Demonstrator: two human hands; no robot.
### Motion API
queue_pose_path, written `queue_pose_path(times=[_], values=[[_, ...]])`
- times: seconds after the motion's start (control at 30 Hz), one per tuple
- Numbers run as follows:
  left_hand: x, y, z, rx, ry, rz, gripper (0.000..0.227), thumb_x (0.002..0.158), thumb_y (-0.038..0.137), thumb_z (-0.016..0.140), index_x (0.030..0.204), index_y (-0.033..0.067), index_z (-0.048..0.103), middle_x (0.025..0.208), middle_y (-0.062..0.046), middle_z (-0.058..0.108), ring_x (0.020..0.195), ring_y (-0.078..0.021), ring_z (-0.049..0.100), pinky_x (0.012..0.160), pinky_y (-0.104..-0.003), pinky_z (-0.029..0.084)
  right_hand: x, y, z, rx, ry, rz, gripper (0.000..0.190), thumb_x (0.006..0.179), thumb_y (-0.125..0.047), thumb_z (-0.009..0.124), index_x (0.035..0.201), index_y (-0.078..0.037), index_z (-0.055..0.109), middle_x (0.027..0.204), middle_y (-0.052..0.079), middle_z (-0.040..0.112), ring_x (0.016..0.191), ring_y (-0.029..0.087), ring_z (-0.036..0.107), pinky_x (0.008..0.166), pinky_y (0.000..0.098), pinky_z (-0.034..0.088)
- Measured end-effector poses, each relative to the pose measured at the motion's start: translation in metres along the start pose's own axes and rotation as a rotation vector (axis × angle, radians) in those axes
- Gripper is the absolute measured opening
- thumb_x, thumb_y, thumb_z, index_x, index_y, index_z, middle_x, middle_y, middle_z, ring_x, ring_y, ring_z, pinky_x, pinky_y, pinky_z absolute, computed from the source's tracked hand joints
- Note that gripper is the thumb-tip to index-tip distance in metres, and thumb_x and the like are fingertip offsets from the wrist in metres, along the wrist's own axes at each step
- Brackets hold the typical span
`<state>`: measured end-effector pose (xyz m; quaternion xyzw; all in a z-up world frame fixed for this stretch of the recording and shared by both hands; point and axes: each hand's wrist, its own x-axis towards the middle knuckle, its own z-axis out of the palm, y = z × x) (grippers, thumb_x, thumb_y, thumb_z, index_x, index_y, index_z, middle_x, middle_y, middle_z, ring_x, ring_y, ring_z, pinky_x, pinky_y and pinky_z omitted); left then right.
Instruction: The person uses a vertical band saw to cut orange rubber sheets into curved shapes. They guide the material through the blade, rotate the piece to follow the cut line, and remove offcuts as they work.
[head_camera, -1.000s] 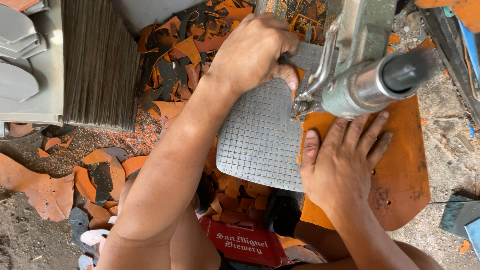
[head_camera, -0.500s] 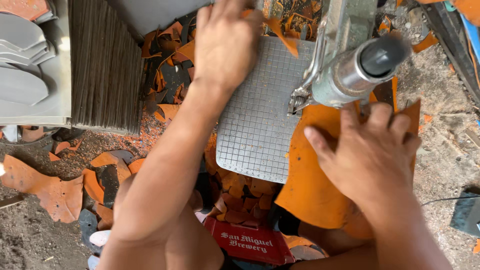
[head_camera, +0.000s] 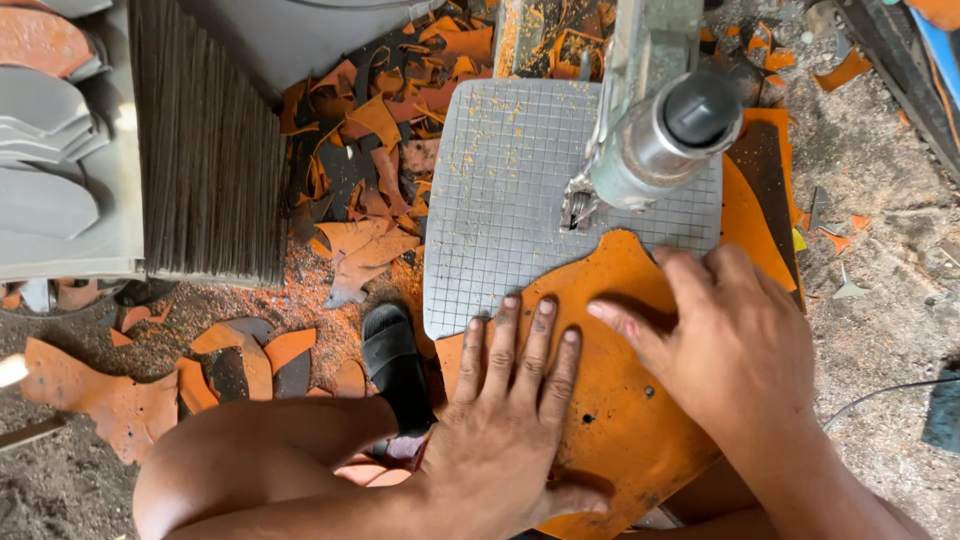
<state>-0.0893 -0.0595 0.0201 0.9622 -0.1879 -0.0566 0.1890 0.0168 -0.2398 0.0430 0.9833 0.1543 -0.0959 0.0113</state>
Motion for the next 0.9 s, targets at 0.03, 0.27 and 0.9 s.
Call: queue_pose_path(times=[0.03,0.27,0.9], values=[[-0.001,-0.003,-0.002,-0.002,0.001,-0.004,0.134,0.061,0.084,0.065,0.149,-0.0120,0.030,0.158,-0.038,0.019,0.146,-0.0554,0.018,0.115,-0.066,0.013,-0.002,0.003,0.002,0.087,0.167,-0.165,0.065,0.084,-0.059,0.065,0.123,-0.008,0.070,0.112,0.017,0.067,0.101,0.038,0.068,0.086,0.0495,0.054],[-0.009,-0.028,-0.004,-0.039,-0.006,0.035,0.121,0.075,0.073,0.065,0.150,-0.0138,0.029,0.161,-0.035,0.019,0.151,-0.0493,0.017,0.119,-0.062,0.011,-0.007,-0.006,0.031,0.294,0.401,-0.445,0.048,0.096,-0.028,0.059,0.135,-0.001,0.061,0.154,0.033,0.044,0.142,0.048,0.044,0.116,0.0578,0.035],[-0.046,-0.001,0.049,0.067,0.244,0.125,0.052,0.108,0.030,0.038,0.143,-0.0042,0.056,0.156,-0.028,0.049,0.150,-0.0406,0.044,0.121,-0.069,0.023,0.002,-0.010,0.035,0.323,0.359,-0.445,0.046,0.100,-0.022,0.056,0.135,0.006,0.061,0.148,0.024,0.056,0.143,0.038,0.050,0.121,0.0528,0.034]])
